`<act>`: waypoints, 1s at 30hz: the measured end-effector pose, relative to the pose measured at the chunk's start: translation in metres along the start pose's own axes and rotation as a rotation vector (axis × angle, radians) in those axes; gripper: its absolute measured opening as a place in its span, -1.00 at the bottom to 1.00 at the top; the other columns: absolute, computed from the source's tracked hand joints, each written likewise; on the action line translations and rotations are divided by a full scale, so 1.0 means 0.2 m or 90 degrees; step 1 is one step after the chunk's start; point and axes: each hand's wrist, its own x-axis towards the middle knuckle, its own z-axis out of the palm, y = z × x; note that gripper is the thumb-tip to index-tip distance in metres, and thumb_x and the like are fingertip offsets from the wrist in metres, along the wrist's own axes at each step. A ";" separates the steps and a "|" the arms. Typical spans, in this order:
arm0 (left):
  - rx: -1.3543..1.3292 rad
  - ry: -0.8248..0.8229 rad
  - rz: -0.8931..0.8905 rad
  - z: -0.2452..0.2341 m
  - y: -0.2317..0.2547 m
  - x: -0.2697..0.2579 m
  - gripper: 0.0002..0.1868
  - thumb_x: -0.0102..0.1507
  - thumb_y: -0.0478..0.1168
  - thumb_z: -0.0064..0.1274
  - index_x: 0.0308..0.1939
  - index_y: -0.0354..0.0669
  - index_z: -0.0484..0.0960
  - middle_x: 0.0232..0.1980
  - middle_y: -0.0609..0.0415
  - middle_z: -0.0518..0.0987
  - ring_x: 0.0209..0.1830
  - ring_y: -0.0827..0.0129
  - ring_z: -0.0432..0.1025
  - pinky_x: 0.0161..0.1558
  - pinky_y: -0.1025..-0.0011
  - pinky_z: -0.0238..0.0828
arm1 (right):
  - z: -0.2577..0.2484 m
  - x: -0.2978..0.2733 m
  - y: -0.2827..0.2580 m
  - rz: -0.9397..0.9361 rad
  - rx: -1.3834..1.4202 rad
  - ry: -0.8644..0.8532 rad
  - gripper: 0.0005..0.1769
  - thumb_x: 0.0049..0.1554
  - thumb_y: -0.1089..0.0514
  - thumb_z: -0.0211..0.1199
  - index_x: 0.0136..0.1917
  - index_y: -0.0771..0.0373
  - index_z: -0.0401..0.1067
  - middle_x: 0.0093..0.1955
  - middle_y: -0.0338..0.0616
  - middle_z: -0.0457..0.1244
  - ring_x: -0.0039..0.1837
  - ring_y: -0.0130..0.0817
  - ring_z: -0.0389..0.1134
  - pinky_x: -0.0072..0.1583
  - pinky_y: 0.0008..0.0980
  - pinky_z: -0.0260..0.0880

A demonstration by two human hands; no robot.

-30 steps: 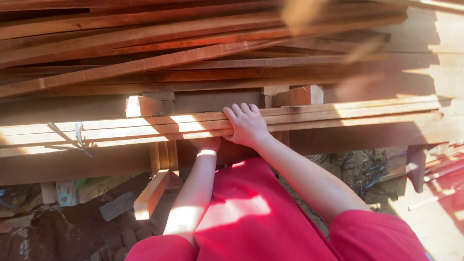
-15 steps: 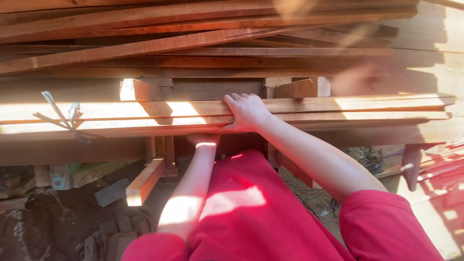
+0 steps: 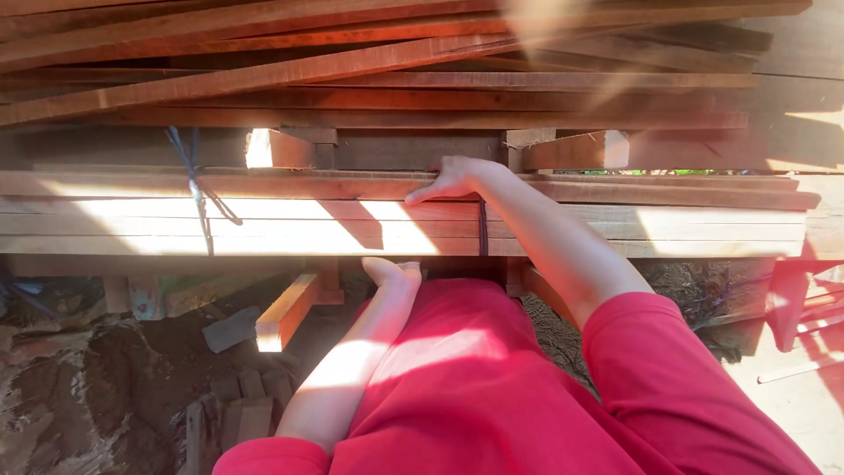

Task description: Bundling pieces of thin lumber together using plastic straps.

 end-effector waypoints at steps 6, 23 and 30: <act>0.020 -0.022 -0.026 0.26 0.07 -0.56 0.19 0.23 0.56 -0.14 0.63 0.13 -0.43 0.67 0.02 -0.26 0.69 -0.10 -0.28 0.57 -0.35 -0.52 | -0.02 0.08 -0.01 0.026 0.007 -0.050 0.25 -0.31 -0.81 0.27 0.31 0.17 0.50 0.40 0.14 0.30 0.49 0.09 0.24 0.47 0.00 0.24; -0.337 0.087 0.230 0.67 -0.07 -0.86 -0.13 0.32 0.21 0.02 0.57 -0.17 0.15 0.63 0.06 0.13 0.65 0.42 -0.02 0.59 0.30 -0.33 | -0.02 -0.05 -0.11 0.033 -0.155 -0.019 0.46 -0.36 -1.01 -0.16 0.24 0.21 0.53 0.30 0.10 0.35 0.42 0.04 0.32 0.36 0.13 0.35; -0.015 -0.014 0.004 0.43 0.10 -0.69 0.06 0.25 0.42 0.01 0.59 -0.14 0.05 0.64 0.06 -0.04 0.70 0.12 -0.24 0.57 -0.19 -0.43 | 0.02 0.08 -0.04 0.019 -0.212 -0.022 0.36 -0.34 -0.98 -0.05 0.27 0.10 0.49 0.28 0.01 0.37 0.40 -0.07 0.35 0.34 0.03 0.39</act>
